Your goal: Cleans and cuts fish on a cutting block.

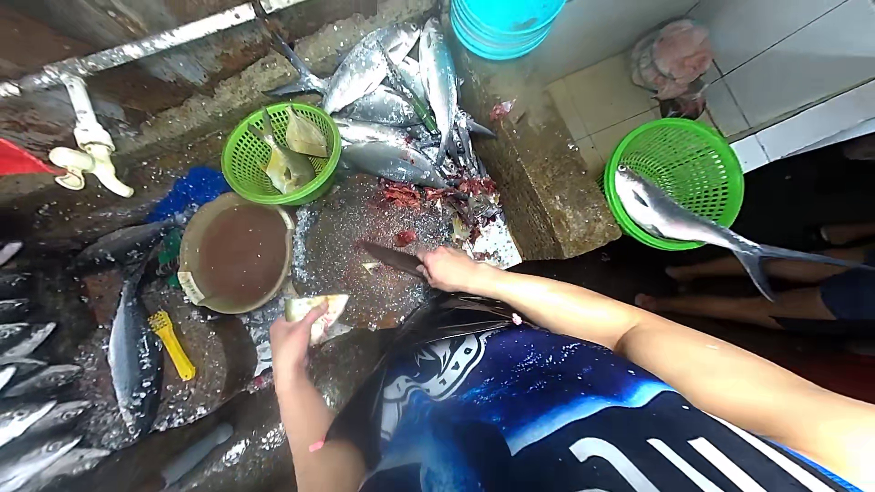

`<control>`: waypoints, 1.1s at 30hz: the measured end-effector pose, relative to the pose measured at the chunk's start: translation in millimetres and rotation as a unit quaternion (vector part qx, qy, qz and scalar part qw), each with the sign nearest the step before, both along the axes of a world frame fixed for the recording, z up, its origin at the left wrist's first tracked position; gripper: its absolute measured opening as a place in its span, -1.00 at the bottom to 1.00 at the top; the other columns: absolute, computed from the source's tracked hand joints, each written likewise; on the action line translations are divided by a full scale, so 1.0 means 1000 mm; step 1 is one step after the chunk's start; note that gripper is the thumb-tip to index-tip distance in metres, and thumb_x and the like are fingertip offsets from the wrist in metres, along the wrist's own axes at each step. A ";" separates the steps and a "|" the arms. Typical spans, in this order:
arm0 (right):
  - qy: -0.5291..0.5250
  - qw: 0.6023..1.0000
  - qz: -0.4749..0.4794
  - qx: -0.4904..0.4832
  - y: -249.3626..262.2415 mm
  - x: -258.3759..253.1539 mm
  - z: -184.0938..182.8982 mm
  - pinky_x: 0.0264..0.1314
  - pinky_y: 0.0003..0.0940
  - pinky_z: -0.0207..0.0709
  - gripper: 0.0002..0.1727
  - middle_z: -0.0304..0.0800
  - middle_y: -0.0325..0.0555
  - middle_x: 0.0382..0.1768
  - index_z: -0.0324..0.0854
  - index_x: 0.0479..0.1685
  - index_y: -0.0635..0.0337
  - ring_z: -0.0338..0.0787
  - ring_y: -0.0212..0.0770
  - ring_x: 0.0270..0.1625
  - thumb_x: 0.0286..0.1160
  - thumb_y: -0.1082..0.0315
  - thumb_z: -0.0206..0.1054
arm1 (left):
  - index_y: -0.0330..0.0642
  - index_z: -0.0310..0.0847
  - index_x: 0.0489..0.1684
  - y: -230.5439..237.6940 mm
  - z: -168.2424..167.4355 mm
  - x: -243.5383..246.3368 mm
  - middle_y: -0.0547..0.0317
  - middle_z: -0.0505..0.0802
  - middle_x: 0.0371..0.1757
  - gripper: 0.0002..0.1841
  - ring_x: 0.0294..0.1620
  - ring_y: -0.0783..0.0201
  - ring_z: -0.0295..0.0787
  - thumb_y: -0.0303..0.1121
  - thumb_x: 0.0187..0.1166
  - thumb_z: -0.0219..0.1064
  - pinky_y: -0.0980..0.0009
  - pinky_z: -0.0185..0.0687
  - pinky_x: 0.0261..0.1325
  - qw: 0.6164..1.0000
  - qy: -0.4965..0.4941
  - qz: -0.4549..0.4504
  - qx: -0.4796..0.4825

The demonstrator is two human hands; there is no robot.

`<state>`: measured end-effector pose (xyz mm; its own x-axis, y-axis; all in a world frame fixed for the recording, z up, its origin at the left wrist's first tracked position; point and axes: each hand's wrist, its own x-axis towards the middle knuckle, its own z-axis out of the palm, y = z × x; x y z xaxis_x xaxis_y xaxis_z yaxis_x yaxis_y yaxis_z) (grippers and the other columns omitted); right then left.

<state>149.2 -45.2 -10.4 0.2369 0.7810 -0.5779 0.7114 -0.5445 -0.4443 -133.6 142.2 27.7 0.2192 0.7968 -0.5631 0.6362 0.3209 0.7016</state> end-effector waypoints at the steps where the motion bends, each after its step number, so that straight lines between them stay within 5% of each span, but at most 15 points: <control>1: 0.027 1.000 0.011 -0.004 0.003 -0.001 -0.006 0.02 0.33 0.66 -0.62 0.83 0.14 -0.13 0.63 0.22 0.09 0.85 0.23 0.02 0.77 0.03 0.10 | -0.41 0.60 0.17 0.007 0.007 0.017 -0.06 0.89 -0.30 -0.49 -0.48 0.11 0.87 -0.24 0.40 0.62 0.16 0.89 -0.40 0.999 -0.046 0.021 0.011; 4: 0.074 0.996 -0.023 -0.038 -0.001 0.014 -0.015 0.16 0.39 0.60 -0.60 0.81 0.23 0.02 0.65 0.25 0.17 0.82 0.27 0.13 0.76 0.07 0.15 | -0.39 0.56 0.20 0.034 0.028 0.062 -0.05 0.88 -0.24 -0.65 -0.39 0.11 0.88 -0.32 0.63 0.41 0.17 0.89 -0.27 0.971 -0.218 0.081 0.049; 6: 0.070 0.993 -0.084 -0.041 -0.014 0.035 -0.016 0.21 0.40 0.59 -0.57 0.81 0.26 0.07 0.65 0.31 0.16 0.81 0.28 0.16 0.77 0.06 0.14 | -0.30 0.46 0.38 0.053 0.038 0.080 -0.09 0.85 0.09 -0.63 0.00 0.03 0.88 -0.23 0.79 0.20 0.08 0.85 0.10 0.926 -0.371 0.057 0.038; 8: 0.023 0.991 -0.129 -0.032 -0.029 0.056 -0.013 0.20 0.40 0.61 -0.57 0.81 0.28 0.07 0.64 0.34 0.16 0.81 0.30 0.16 0.77 0.06 0.13 | -0.18 0.38 0.53 0.068 0.046 0.096 -0.06 0.77 0.35 -0.53 0.29 0.01 0.81 -0.08 0.80 0.13 0.05 0.76 0.35 0.910 -0.412 0.003 0.049; 12: -0.019 0.993 -0.113 0.027 -0.070 0.080 0.007 0.10 0.34 0.65 -0.47 0.84 0.21 -0.10 0.52 0.45 0.05 0.85 0.27 0.01 0.63 -0.04 0.28 | -0.14 0.36 0.67 0.074 0.050 0.126 0.03 0.81 0.34 -0.38 0.00 0.19 0.90 -0.07 0.69 0.37 0.15 0.85 0.06 0.973 -0.179 -0.021 0.145; 13: -0.002 0.992 -0.123 0.024 -0.082 0.081 0.007 0.08 0.31 0.66 -0.41 0.83 0.18 -0.13 0.49 0.48 0.03 0.85 0.23 -0.03 0.62 -0.14 0.27 | -0.14 0.44 0.60 0.074 0.044 0.131 0.04 0.85 0.25 -0.45 -0.10 0.21 0.90 -0.11 0.70 0.36 0.19 0.86 -0.04 0.974 -0.170 -0.025 0.148; 17: 0.061 0.972 -0.224 -0.019 -0.111 0.066 -0.005 0.01 0.32 0.61 -0.40 0.75 0.21 -0.23 0.65 -0.02 0.28 0.79 0.21 -0.11 0.59 -0.19 0.28 | -0.23 0.64 0.34 0.071 0.023 0.151 0.02 0.93 0.00 -0.68 -0.28 0.20 0.90 -0.28 0.75 0.30 0.27 0.85 -0.24 0.970 -0.202 -0.034 0.129; 22: 0.043 0.954 -0.271 0.120 -0.113 0.043 -0.018 -0.20 0.08 0.61 -0.35 0.66 -0.01 -0.44 0.59 0.02 0.19 0.74 0.00 -0.34 0.69 -0.30 0.06 | -0.26 0.69 0.24 0.081 0.016 0.170 0.06 0.94 -0.13 -0.71 -0.36 0.27 0.88 -0.31 0.67 0.40 0.30 0.85 -0.26 0.972 -0.158 -0.029 0.170; 24: -0.004 0.955 -0.268 0.125 -0.108 0.035 -0.042 -0.13 0.14 0.69 -0.34 0.77 0.09 -0.37 0.58 0.18 0.23 0.84 0.11 -0.26 0.74 -0.25 0.01 | -0.23 0.71 0.24 0.102 0.015 0.180 0.07 0.94 -0.11 -0.67 -0.24 0.24 0.90 -0.22 0.66 0.41 0.19 0.86 -0.08 0.965 -0.090 -0.054 0.238; 27: -0.035 0.971 -0.237 0.023 -0.097 0.040 -0.060 -0.02 0.20 0.71 -0.32 0.82 0.14 -0.24 0.55 0.25 0.20 0.88 0.19 -0.09 0.76 -0.27 -0.09 | -0.27 0.70 0.24 0.145 0.020 0.211 -0.11 0.92 0.05 -0.62 0.09 -0.05 0.89 -0.17 0.65 0.32 -0.15 0.71 0.25 0.941 0.071 -0.099 0.317; 30: -0.029 0.974 -0.225 -0.002 -0.093 0.046 -0.055 -0.10 0.18 0.70 -0.32 0.79 0.11 -0.30 0.56 0.17 0.18 0.88 0.17 -0.14 0.74 -0.28 -0.11 | -0.39 0.66 0.23 0.186 0.007 0.242 -0.42 0.76 0.27 -0.47 0.34 -0.37 0.71 -0.10 0.49 0.42 -0.42 0.59 0.29 0.906 0.307 -0.187 0.225; 33: -0.029 0.975 -0.220 -0.026 -0.090 0.049 -0.050 -0.05 0.17 0.72 -0.31 0.81 0.11 -0.26 0.56 0.21 0.15 0.89 0.15 -0.09 0.73 -0.30 -0.11 | -0.34 0.70 0.22 0.203 -0.028 0.257 -0.40 0.75 0.33 -0.31 0.37 -0.38 0.69 0.11 0.30 0.52 -0.49 0.55 0.23 0.867 0.407 -0.230 0.173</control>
<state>198.4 -135.5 -59.9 0.5754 0.5657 -0.5906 0.4262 -0.8238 -0.3739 123.1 344.8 -0.7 0.1998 0.8826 -0.4255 0.9707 -0.2376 -0.0370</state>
